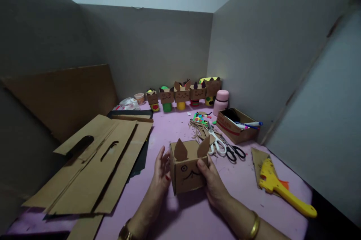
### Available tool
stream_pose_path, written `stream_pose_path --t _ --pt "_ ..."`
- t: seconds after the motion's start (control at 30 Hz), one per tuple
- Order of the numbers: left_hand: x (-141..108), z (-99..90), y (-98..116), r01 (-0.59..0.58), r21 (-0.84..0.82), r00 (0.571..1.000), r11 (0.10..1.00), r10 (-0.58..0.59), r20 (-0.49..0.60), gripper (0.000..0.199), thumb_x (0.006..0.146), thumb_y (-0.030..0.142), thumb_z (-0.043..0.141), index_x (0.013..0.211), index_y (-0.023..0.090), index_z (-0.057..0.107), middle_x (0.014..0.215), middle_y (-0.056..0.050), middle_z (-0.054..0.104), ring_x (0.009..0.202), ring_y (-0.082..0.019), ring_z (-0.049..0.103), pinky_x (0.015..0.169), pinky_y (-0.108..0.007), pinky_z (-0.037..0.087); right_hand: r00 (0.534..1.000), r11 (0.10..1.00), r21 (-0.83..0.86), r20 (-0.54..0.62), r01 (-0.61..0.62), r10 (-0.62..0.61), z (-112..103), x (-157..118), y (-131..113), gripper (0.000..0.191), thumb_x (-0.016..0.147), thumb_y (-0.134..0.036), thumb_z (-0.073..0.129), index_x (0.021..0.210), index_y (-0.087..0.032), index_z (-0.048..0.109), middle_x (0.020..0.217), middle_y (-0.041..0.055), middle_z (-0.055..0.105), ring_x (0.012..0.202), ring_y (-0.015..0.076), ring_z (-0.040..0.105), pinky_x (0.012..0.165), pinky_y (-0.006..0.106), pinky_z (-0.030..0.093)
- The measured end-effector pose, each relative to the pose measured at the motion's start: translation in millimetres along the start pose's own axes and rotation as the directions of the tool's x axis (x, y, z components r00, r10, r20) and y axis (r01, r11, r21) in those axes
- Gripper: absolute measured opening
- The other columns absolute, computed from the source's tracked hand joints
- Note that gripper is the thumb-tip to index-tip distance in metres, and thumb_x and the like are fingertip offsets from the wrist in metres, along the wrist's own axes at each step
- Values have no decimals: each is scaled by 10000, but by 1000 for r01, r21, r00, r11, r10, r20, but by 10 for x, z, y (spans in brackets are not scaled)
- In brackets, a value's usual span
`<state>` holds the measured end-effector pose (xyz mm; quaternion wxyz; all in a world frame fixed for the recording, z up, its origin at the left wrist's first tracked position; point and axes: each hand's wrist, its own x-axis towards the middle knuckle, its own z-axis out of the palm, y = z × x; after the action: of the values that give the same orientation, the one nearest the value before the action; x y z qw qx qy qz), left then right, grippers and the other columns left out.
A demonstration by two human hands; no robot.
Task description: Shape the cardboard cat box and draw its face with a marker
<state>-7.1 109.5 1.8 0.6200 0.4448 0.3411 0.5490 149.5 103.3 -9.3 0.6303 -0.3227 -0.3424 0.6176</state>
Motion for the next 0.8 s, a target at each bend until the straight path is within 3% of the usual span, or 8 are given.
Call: stream_pose_path --t 0.07,0.13,0.23,0.4,0.5,0.63,0.8 --pt "-30 11 -60 -20 78 995 997 13 97 1239 524 555 825 1463 306 57 1555 -107 190 1397 -280 262 1110 -362 292 1000 1000 -8 -30 8 -8 -6 9 -12 751 748 -501 696 1346 -259 313 1214 51 639 1096 230 616 933 366 490" --pt "-52 12 -91 -45 199 986 979 12 165 1193 619 436 817 1457 332 -26 1564 -94 161 1404 -265 251 1132 -391 257 999 1000 -23 -35 11 -12 -7 14 -20 744 755 -507 685 1348 -253 313 1202 57 647 1077 237 629 922 380 500" --pt "-60 4 -87 -78 408 983 910 2 184 1086 723 373 736 1446 341 -74 1555 -88 189 1401 -250 263 1149 -413 224 999 997 -76 -17 36 -37 -15 29 -21 731 748 -511 687 1341 -256 344 1224 58 636 1096 239 620 949 393 485" --pt "28 -57 -53 -91 492 996 866 79 46 1129 653 516 732 1438 204 -17 1497 -201 258 1347 -327 352 1097 -436 335 984 947 -274 -15 167 -178 -56 73 -17 687 707 -587 684 1258 -224 491 1302 99 570 1208 259 533 978 382 453" --pt "114 -111 -56 -89 528 987 845 147 -67 1111 648 525 737 1434 218 13 1458 -204 325 1322 -349 385 1084 -479 343 943 857 -433 -44 280 -330 -104 123 -73 569 770 -578 617 1210 -223 547 1276 101 569 1200 245 524 931 361 473" --pt "199 -162 -63 -124 519 977 846 195 -84 1071 660 542 723 1443 289 38 1475 -163 289 1329 -370 363 1090 -544 301 818 680 -634 -126 369 -561 -309 252 -330 389 858 -471 539 1158 -225 568 1192 84 595 1110 212 557 889 350 481" --pt "197 -142 -28 -79 511 980 856 162 -119 1110 615 643 703 1433 174 118 1396 -214 387 1274 -389 419 1079 -555 317 543 434 -855 -230 285 -808 -854 380 -932 386 867 -406 510 1173 -172 525 1105 106 566 957 210 562 845 400 479"
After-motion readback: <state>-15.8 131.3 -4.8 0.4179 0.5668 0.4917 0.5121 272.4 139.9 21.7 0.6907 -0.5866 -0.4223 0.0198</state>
